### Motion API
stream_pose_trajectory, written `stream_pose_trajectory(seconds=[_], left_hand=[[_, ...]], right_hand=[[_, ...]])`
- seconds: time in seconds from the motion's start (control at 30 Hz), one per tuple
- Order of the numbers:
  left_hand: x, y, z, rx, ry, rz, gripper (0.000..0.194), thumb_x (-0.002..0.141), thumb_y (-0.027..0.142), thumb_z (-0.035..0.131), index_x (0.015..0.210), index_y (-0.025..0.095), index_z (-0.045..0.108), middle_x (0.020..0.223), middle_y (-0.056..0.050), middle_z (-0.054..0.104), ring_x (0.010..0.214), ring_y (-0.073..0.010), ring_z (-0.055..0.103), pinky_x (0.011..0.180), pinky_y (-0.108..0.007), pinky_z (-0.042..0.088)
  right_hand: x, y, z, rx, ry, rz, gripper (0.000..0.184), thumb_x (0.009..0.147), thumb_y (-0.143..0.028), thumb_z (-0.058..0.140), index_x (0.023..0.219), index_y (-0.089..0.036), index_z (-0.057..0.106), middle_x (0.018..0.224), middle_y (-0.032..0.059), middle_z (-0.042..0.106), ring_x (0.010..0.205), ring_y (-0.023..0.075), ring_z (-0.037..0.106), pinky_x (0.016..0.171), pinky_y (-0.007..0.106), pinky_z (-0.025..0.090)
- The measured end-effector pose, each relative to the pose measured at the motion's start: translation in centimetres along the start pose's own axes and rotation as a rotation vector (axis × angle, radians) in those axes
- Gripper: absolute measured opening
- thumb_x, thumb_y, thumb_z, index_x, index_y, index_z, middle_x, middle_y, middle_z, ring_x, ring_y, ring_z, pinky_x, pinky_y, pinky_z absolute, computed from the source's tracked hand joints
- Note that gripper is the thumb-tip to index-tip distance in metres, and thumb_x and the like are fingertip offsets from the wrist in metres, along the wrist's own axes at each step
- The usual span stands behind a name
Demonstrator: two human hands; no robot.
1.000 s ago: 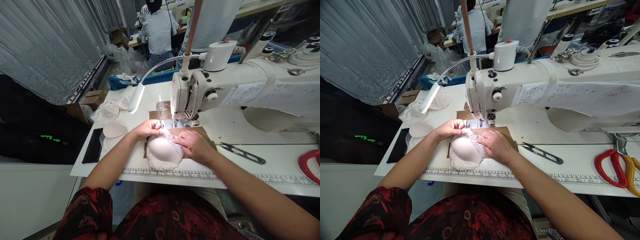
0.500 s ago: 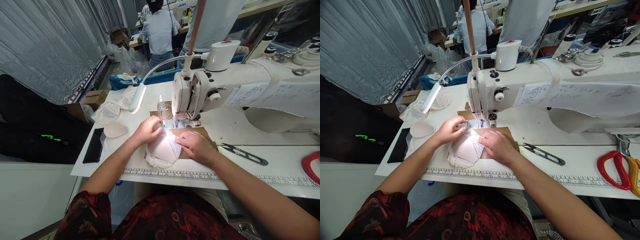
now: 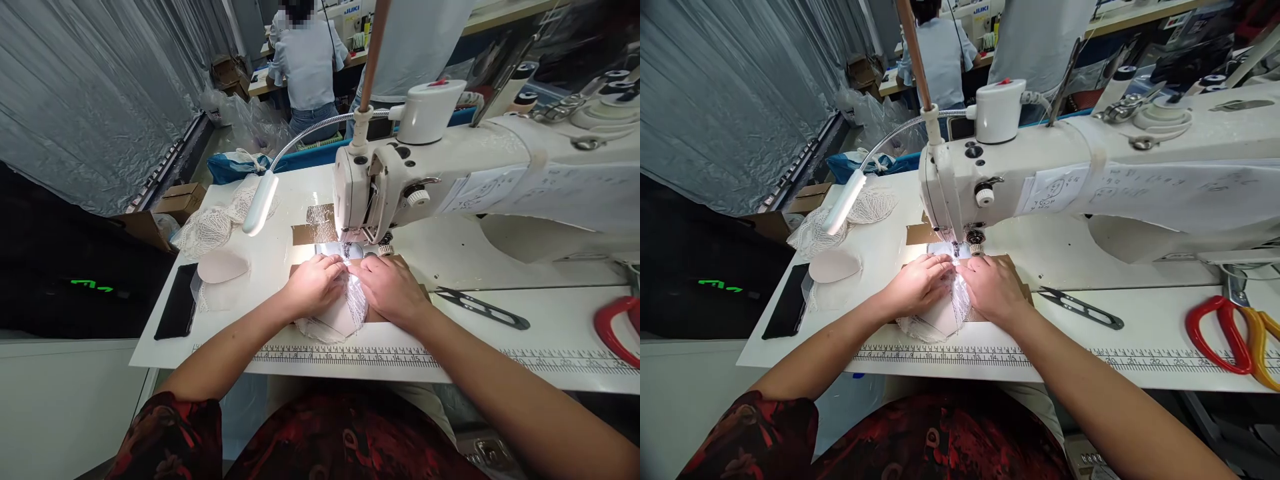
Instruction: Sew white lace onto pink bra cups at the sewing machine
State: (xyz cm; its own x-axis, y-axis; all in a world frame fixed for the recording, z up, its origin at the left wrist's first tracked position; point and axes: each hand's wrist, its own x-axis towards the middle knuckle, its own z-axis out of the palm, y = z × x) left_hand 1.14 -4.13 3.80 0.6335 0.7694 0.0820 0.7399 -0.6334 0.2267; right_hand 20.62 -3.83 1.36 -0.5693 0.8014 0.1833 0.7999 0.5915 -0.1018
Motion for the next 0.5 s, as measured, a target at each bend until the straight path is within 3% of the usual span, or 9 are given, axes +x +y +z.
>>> stream_pose_trajectory(seconds=[0.2,0.5], left_hand=[[0.3,-0.6,0.3,0.046,-0.045,-0.006,0.044,0.088,0.036,0.052,0.125,0.011,0.055,0.133,-0.014,0.054,0.107,-0.0278,0.054,0.092,-0.042,0.048],[1.2,-2.7,-0.2,0.056,-0.072,0.122,0.050,0.084,0.029,0.052,0.129,0.009,0.053,0.139,-0.014,0.050,0.119,-0.0288,0.050,0.100,-0.042,0.044]], right_hand=[[-0.1,-0.1,0.0,-0.011,-0.024,0.032,0.034,0.088,-0.016,0.043,0.110,-0.021,0.068,0.083,0.0061,0.060,0.078,0.0208,0.049,0.069,0.033,0.028],[0.0,0.0,0.2,0.014,0.016,0.032,0.034,0.085,-0.013,0.043,0.106,-0.019,0.069,0.079,0.0051,0.061,0.074,0.0193,0.050,0.067,0.032,0.029]])
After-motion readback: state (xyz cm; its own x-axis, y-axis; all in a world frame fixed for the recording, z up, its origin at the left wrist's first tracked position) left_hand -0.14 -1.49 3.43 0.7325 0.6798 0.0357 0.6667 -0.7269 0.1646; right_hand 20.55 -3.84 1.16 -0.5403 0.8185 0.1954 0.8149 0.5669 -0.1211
